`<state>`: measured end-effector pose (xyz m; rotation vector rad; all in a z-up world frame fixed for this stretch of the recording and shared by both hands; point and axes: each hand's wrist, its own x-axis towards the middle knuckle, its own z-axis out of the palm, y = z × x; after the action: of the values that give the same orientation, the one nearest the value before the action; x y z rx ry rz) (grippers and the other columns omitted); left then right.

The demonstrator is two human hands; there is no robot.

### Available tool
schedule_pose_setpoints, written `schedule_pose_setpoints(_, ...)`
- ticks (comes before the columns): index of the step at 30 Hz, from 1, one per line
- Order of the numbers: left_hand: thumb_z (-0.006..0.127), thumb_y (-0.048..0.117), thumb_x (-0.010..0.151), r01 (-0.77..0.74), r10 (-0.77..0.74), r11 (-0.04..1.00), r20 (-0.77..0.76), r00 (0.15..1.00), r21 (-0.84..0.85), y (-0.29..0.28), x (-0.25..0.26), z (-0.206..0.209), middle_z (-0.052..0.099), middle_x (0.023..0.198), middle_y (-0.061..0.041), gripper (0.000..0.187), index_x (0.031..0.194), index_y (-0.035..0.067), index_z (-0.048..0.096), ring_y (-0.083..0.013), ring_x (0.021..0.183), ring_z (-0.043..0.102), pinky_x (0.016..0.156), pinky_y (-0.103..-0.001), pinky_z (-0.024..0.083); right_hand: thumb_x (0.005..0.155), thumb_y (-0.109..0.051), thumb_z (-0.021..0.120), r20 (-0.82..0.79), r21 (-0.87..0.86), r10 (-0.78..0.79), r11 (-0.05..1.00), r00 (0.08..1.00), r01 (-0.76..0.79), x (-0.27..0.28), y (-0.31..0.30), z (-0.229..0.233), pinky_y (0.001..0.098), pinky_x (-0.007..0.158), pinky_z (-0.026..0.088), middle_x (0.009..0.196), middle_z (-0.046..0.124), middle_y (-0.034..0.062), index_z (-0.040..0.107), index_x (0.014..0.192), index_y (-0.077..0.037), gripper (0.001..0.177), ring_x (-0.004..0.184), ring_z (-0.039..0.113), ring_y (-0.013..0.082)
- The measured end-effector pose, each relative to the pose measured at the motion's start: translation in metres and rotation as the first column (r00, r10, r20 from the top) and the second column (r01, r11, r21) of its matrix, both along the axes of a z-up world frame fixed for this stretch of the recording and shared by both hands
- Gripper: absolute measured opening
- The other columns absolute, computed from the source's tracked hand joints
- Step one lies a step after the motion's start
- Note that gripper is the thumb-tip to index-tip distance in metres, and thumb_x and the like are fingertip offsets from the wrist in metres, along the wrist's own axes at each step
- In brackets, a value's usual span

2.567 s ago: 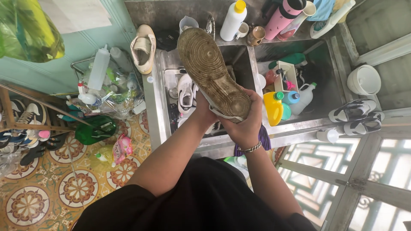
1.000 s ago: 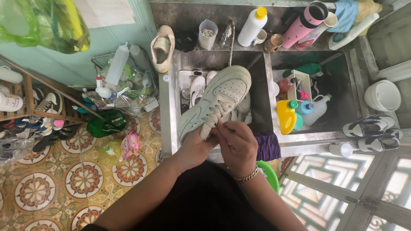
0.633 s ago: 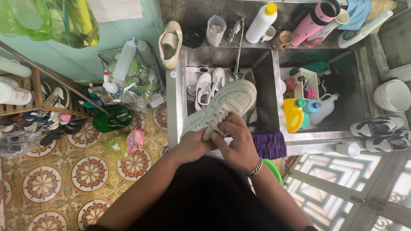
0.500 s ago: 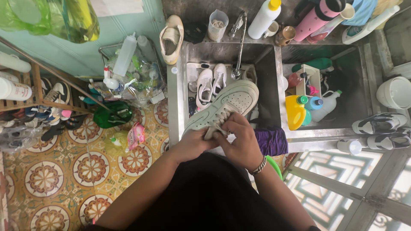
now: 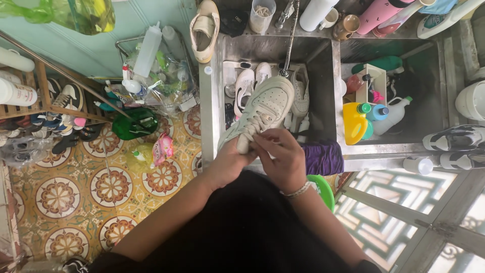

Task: Washing and scrubbing sneakers, shoelaces, and insoles at a sink using cleaning solution and brushes.

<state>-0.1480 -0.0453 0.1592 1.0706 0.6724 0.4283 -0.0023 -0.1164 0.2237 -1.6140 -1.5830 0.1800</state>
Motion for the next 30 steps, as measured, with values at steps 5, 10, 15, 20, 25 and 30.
schedule_pose_setpoints(5,0.068,0.015,0.092,0.049,-0.022,0.977,-0.13,0.991,0.206,0.004,0.003,0.009,0.072,0.118,-0.009,0.037,0.127,0.006,0.063,-0.019,0.107,0.067,0.093,-0.034,0.052,0.084,-0.003,0.081,0.197,0.078,-0.046,0.996,0.979,0.031,0.001,-0.006,-0.007,0.0384,0.078,0.053,0.097,0.068,0.0092,0.07,0.089,-0.001,0.012,0.09,0.068,0.0279)
schedule_pose_setpoints(10,0.067,0.025,0.092,0.135,-0.015,0.947,-0.38,0.925,0.291,0.015,-0.004,-0.001,0.076,0.113,-0.013,0.038,0.126,0.008,0.065,-0.0278,0.104,0.073,0.092,-0.037,0.053,0.079,-0.009,0.082,-0.175,-0.125,0.035,0.99,0.984,-0.058,0.025,-0.013,0.002,0.039,0.072,0.05,0.091,0.064,0.0075,0.049,0.062,-0.007,0.038,0.083,0.062,0.0253)
schedule_pose_setpoints(15,0.066,0.025,0.095,0.089,0.082,0.903,-0.373,0.924,0.421,0.018,-0.008,-0.005,0.073,0.118,-0.016,0.04,0.13,0.005,0.063,-0.0307,0.11,0.068,0.096,-0.038,0.049,0.069,0.004,0.075,0.386,0.157,-0.243,0.968,0.89,0.196,0.052,-0.027,-0.006,0.044,0.072,0.045,0.075,0.059,0.0085,0.055,0.059,-0.009,0.026,0.078,0.058,0.0285)
schedule_pose_setpoints(20,0.064,0.017,0.096,-0.083,0.17,0.944,-0.254,0.952,0.32,0.023,-0.02,0.007,0.072,0.12,-0.014,0.036,0.129,0.003,0.064,-0.0249,0.111,0.066,0.1,-0.034,0.049,0.089,0.004,0.077,-0.778,0.025,-0.3,0.863,0.552,0.505,0.101,-0.056,-0.044,0.0389,0.089,0.061,0.09,0.059,0.0043,0.055,0.079,-0.01,0.028,0.087,0.062,0.0184)
schedule_pose_setpoints(25,0.065,0.006,0.094,-0.224,0.251,0.924,-0.05,0.967,0.309,0.019,-0.029,0.005,0.069,0.125,-0.009,0.036,0.129,0.001,0.063,-0.0188,0.116,0.061,0.102,-0.033,0.047,0.07,0.008,0.074,0.108,-0.441,0.069,0.897,0.992,-0.014,0.08,-0.046,0.022,0.0363,0.074,0.055,0.091,0.071,0.0127,0.07,0.088,-0.002,0.021,0.085,0.069,0.0305)
schedule_pose_setpoints(30,0.064,0.008,0.094,-0.146,0.182,0.918,-0.063,0.981,0.368,0.006,-0.007,0.024,0.07,0.121,-0.009,0.036,0.13,0.002,0.062,-0.0193,0.111,0.064,0.099,-0.034,0.05,0.082,-0.001,0.079,-0.15,-0.147,-0.035,0.989,0.988,0.013,0.011,-0.008,0.013,0.0322,0.073,0.057,0.097,0.071,0.0101,0.074,0.105,-0.002,0.023,0.082,0.073,0.0224)
